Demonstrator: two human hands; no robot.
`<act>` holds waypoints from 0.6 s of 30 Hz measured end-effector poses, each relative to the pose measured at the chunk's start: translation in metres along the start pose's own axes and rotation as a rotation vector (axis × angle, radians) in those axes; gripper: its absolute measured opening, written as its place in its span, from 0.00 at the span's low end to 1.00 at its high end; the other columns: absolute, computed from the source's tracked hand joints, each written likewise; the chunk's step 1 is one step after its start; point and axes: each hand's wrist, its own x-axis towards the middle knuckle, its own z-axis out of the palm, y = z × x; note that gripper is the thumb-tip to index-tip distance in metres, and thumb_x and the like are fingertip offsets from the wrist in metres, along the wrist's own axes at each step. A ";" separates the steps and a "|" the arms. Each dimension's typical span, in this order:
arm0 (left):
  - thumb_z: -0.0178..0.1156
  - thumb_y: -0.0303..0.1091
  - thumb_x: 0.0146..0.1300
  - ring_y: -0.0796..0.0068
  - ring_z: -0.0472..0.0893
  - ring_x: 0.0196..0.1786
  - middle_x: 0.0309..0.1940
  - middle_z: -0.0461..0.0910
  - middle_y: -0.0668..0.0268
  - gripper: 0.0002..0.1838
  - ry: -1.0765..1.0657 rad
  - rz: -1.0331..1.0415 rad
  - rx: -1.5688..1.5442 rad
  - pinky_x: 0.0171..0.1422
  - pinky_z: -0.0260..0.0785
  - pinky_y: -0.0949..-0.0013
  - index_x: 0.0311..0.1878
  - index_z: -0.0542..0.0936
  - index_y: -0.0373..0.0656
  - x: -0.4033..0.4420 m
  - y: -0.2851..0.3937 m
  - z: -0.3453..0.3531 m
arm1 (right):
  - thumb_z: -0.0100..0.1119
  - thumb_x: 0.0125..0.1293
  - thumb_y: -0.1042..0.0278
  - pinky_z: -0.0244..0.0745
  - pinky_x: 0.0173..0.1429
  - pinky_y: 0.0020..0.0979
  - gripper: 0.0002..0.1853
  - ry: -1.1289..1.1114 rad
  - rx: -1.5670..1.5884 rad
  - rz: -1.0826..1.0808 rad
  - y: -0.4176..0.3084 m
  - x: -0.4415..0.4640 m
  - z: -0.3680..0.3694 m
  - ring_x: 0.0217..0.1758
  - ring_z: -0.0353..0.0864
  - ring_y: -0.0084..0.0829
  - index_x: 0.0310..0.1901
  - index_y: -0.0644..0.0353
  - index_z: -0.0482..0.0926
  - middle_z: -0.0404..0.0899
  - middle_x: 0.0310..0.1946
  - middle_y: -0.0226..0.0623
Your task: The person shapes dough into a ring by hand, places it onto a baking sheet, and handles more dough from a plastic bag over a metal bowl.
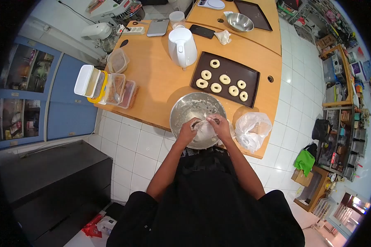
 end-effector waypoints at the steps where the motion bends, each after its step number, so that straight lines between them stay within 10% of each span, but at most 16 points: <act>1: 0.56 0.19 0.56 0.73 0.79 0.46 0.41 0.82 0.60 0.16 -0.004 0.015 0.056 0.54 0.69 0.70 0.50 0.78 0.37 -0.002 0.003 -0.001 | 0.64 0.63 0.68 0.73 0.47 0.27 0.08 -0.024 -0.011 -0.019 -0.008 -0.001 -0.001 0.39 0.78 0.21 0.40 0.64 0.83 0.83 0.35 0.31; 5: 0.56 0.16 0.49 0.51 0.81 0.51 0.45 0.81 0.50 0.23 0.001 -0.046 0.026 0.57 0.70 0.64 0.52 0.77 0.37 -0.009 0.011 0.000 | 0.63 0.63 0.70 0.72 0.49 0.26 0.08 -0.024 0.109 -0.026 0.005 -0.006 0.003 0.40 0.78 0.21 0.39 0.65 0.83 0.83 0.34 0.32; 18: 0.52 0.17 0.41 0.63 0.80 0.50 0.44 0.82 0.53 0.26 -0.031 0.026 -0.091 0.59 0.68 0.66 0.50 0.78 0.34 -0.018 -0.001 0.004 | 0.62 0.62 0.74 0.74 0.47 0.27 0.06 0.059 0.008 -0.045 0.014 -0.031 0.005 0.38 0.80 0.23 0.38 0.67 0.84 0.84 0.32 0.35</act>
